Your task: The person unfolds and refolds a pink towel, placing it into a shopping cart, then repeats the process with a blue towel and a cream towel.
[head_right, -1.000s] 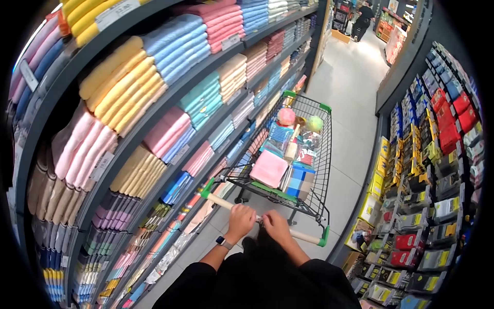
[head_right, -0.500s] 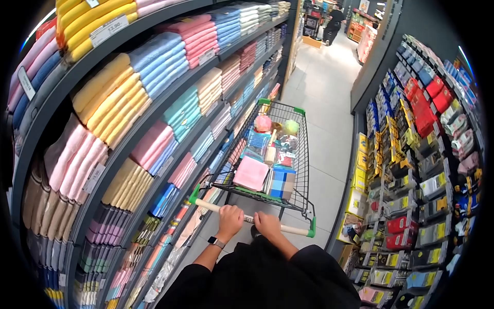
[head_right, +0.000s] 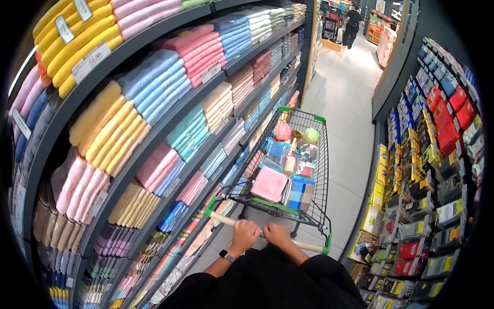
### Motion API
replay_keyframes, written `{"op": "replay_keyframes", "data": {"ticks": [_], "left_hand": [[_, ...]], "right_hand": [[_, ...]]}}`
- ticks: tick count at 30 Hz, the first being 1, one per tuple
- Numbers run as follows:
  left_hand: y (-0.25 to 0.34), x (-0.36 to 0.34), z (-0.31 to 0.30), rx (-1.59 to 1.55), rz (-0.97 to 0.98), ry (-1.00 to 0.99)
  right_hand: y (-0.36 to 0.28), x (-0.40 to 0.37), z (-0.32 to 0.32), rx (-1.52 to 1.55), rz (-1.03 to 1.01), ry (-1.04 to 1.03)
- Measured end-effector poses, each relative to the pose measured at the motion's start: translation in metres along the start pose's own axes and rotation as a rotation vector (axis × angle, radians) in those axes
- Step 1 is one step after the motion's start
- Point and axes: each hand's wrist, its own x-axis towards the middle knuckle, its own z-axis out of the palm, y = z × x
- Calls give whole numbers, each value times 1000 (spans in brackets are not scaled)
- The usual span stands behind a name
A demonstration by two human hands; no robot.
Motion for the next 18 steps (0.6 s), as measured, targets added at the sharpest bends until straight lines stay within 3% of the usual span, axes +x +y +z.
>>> {"op": "replay_keyframes", "data": {"ticks": [6, 15, 18], "left_hand": [[9, 24, 14, -36, -37, -107], [1, 58, 19, -44, -122, -220], [-12, 66, 15, -223, -217, -338]], "right_hand": [[11, 34, -25, 107, 13, -264], [41, 71, -22, 303, -86, -382], [43, 80, -22, 348, -135, -401]]}}
